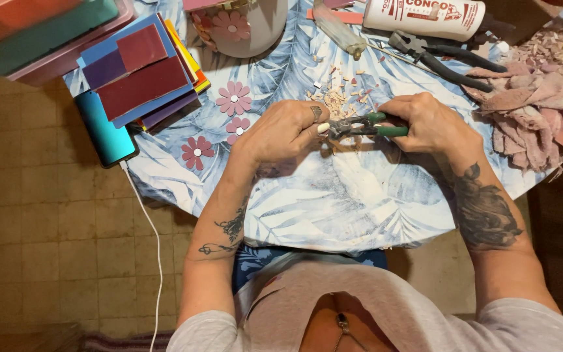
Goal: Trimming small decorative pieces with pliers and arranging them with paper flowers on a table
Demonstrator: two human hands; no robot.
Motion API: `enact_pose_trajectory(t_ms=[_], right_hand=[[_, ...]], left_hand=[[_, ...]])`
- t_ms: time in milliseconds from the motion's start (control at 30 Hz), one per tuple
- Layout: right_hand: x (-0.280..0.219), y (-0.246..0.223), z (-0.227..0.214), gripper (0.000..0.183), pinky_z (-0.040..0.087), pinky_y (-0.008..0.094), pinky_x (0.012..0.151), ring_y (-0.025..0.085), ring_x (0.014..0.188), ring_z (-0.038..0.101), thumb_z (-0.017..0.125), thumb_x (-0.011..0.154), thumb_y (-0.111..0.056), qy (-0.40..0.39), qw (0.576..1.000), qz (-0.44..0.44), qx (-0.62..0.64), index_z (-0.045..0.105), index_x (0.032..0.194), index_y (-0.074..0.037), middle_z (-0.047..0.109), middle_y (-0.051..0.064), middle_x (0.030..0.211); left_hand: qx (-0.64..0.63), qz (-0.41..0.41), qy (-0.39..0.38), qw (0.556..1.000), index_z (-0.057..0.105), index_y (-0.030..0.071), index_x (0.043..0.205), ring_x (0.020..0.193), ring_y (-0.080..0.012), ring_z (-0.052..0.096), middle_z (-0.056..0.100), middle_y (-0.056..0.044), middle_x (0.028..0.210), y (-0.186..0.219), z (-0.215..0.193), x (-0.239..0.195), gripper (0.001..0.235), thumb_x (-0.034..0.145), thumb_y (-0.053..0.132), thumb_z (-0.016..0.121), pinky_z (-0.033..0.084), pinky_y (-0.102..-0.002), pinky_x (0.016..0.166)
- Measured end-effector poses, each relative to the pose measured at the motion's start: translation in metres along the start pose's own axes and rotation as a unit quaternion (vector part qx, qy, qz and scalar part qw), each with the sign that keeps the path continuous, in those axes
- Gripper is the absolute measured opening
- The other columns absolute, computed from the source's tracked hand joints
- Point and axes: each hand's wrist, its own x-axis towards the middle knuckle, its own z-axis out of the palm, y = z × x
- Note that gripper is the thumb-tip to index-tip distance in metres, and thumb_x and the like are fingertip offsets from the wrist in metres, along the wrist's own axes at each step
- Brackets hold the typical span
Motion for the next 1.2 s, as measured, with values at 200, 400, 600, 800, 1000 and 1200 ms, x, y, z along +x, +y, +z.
enact_pose_trajectory(t_ms=[200, 400, 600, 800, 1000, 1200], right_hand=[[0.001, -0.003, -0.001, 0.017, 0.045, 0.039, 0.051, 0.036, 0.06, 0.057, 0.058, 0.073, -0.02, 0.003, 1.0, -0.005, 0.017, 0.059, 0.083, -0.006, 0.056, 0.015, 0.065], [0.002, -0.005, -0.002, 0.015, 0.043, 0.038, 0.049, 0.035, 0.058, 0.056, 0.058, 0.073, -0.02, -0.004, 1.0, 0.005, 0.02, 0.058, 0.078, -0.007, 0.054, 0.015, 0.063], [0.002, -0.008, -0.004, 0.016, 0.043, 0.038, 0.049, 0.035, 0.058, 0.056, 0.058, 0.073, -0.02, -0.005, 1.0, 0.009, 0.029, 0.058, 0.081, -0.006, 0.054, 0.016, 0.064], [-0.001, 0.018, 0.009, 0.016, 0.042, 0.031, 0.048, 0.026, 0.053, 0.054, 0.061, 0.075, -0.025, 0.03, 0.999, 0.007, 0.025, 0.056, 0.069, -0.011, 0.051, 0.008, 0.056], [0.001, 0.008, 0.005, 0.015, 0.045, 0.036, 0.052, 0.032, 0.059, 0.056, 0.062, 0.073, -0.018, 0.059, 0.998, -0.022, 0.026, 0.06, 0.083, -0.006, 0.055, 0.014, 0.064], [-0.004, 0.026, 0.006, 0.025, 0.046, 0.037, 0.06, 0.033, 0.07, 0.058, 0.065, 0.069, -0.008, 0.199, 0.98, -0.024, 0.023, 0.06, 0.092, -0.003, 0.057, 0.016, 0.074]], left_hand=[[-0.009, -0.01, -0.001, 1.0, 0.047, 0.012, 0.066, 0.055, -0.0223, 0.052, 0.047, -0.003, 0.057, 0.003, -0.001, 0.0, 0.016, 0.081, 0.016, 0.042, 0.043, -0.031, 0.053], [-0.02, -0.001, 0.004, 1.0, 0.047, 0.011, 0.066, 0.056, -0.0238, 0.052, 0.047, -0.004, 0.058, 0.003, -0.001, 0.0, 0.017, 0.082, 0.017, 0.042, 0.044, -0.032, 0.053], [-0.028, -0.01, 0.0, 1.0, 0.048, 0.012, 0.067, 0.057, -0.0205, 0.052, 0.047, -0.002, 0.059, 0.004, -0.002, 0.0, 0.018, 0.083, 0.017, 0.042, 0.044, -0.03, 0.055], [-0.045, 0.007, 0.011, 0.999, 0.049, 0.009, 0.07, 0.059, -0.0267, 0.054, 0.05, -0.007, 0.061, 0.004, -0.003, -0.001, 0.015, 0.082, 0.014, 0.042, 0.045, -0.035, 0.056], [-0.067, 0.008, 0.045, 0.997, 0.051, 0.009, 0.072, 0.062, -0.0248, 0.056, 0.053, -0.007, 0.063, -0.004, 0.004, 0.002, 0.016, 0.084, 0.014, 0.042, 0.046, -0.033, 0.057], [-0.457, -0.118, 0.264, 0.841, 0.056, 0.0, 0.093, 0.058, -0.0092, 0.054, 0.059, -0.01, 0.071, 0.02, 0.035, 0.01, 0.02, 0.088, 0.015, 0.043, 0.05, -0.017, 0.045]])
